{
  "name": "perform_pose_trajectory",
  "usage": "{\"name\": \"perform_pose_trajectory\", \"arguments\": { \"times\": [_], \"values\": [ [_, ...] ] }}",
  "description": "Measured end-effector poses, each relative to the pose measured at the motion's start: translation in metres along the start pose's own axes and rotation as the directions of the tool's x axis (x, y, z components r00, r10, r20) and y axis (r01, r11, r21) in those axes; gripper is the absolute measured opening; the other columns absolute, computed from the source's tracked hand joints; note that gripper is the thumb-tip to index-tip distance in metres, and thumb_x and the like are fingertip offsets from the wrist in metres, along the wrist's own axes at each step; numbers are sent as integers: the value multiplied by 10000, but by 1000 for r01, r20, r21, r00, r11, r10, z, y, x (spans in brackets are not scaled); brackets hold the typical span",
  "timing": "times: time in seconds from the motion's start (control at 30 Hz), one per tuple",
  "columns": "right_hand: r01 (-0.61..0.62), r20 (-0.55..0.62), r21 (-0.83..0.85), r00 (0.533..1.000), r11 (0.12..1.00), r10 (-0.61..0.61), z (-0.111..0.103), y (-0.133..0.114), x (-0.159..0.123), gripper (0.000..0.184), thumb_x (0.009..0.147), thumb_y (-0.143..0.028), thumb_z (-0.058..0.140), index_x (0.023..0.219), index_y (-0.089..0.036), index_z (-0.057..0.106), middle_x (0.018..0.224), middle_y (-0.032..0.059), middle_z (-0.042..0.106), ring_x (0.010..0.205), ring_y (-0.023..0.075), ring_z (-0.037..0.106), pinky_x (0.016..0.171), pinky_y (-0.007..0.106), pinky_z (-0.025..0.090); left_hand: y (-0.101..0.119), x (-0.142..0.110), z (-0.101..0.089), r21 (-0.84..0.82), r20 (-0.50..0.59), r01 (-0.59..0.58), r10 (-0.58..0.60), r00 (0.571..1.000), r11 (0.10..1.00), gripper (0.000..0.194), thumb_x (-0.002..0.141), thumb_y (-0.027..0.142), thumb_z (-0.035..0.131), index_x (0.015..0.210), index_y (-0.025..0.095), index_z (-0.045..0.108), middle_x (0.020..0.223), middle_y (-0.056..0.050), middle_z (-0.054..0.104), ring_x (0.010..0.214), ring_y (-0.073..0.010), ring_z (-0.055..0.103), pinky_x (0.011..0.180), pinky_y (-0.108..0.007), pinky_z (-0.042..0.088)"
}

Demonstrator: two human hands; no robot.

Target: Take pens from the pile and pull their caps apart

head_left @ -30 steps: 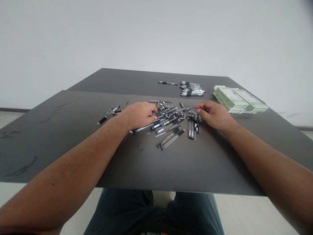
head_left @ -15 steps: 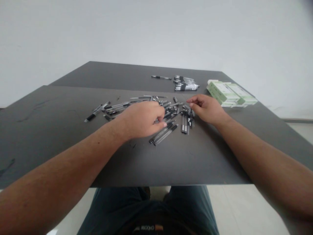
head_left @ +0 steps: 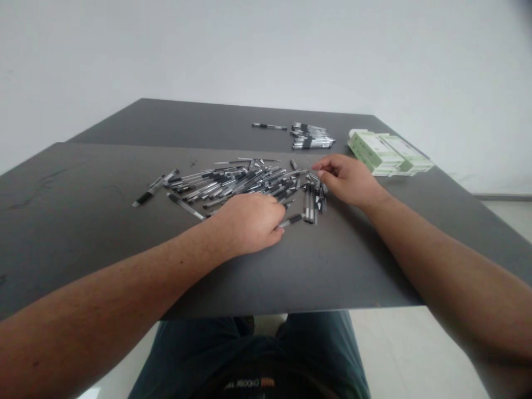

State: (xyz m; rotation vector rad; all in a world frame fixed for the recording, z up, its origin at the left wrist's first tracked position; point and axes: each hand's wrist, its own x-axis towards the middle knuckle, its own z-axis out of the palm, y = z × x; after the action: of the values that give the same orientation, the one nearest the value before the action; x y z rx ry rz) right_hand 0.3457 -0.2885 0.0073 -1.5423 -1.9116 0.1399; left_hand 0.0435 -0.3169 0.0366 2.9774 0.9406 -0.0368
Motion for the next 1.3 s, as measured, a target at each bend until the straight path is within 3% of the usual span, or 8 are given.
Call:
{"name": "perform_pose_trajectory", "arguments": {
  "times": [0.13,0.27,0.43,0.57,0.73,1.03,1.17,1.3],
  "values": [
    [-11,-22,6,1000,1000,11,-1,-3,0,296,921,-352,695,1096,-210,886,954,92,868,806,261,748,786,398,588,-2,0,0,-17,-58,43,-44,997,999,198,1005,322,668,872,207,761,935,-75,808,933,-295,771,723,-399,468],
    [-30,-114,52,993,998,36,-5,-11,-2,279,930,-366,708,1068,-200,886,924,92,856,821,264,748,806,404,589,-12,-1,-1,-170,-334,98,-151,930,981,174,971,319,674,906,197,780,911,-71,783,895,-262,729,798,-391,506],
    [-80,149,371,988,925,25,-7,-43,-14,361,975,-547,795,1092,-216,879,819,42,805,693,204,679,659,344,534,-22,-2,-1,-342,-525,76,-258,811,937,199,984,346,674,912,197,784,773,-20,688,761,-205,632,827,-371,519],
    [-119,316,614,943,780,-105,2,-71,-26,510,927,-717,876,1143,-255,845,799,-3,751,609,162,611,569,308,519,-18,0,2,-378,-501,-4,-201,842,926,162,979,319,690,909,202,777,778,-3,692,732,-182,615,796,-345,519],
    [-169,313,669,947,723,-68,7,-77,-31,564,952,-787,832,1137,-254,828,832,-1,758,588,143,607,537,294,510,-15,0,1,-395,-475,-79,-130,870,915,205,1034,324,661,950,207,806,843,-15,749,813,-189,679,837,-339,534],
    [-35,32,444,999,895,23,-10,-51,-24,661,970,-937,660,1006,-288,785,755,30,705,617,215,638,598,381,542,-44,6,5,-158,-268,4,-47,962,987,222,1015,323,659,987,176,823,867,-66,754,880,-260,697,840,-393,516],
    [-5,2,313,1000,950,5,-14,-49,-23,700,994,-970,556,998,-302,766,742,44,680,698,261,670,665,420,555,-33,-1,0,-167,-298,-140,85,951,976,246,1030,410,684,976,196,794,868,-56,741,867,-247,691,828,-381,491],
    [32,1,259,999,965,-34,-16,-55,-24,730,986,-992,530,976,-300,761,788,64,703,809,293,712,701,425,564,-16,-8,-7,-174,-171,-242,213,962,954,339,951,559,818,952,223,773,903,-41,771,863,-244,707,730,-360,432]
  ]
}}
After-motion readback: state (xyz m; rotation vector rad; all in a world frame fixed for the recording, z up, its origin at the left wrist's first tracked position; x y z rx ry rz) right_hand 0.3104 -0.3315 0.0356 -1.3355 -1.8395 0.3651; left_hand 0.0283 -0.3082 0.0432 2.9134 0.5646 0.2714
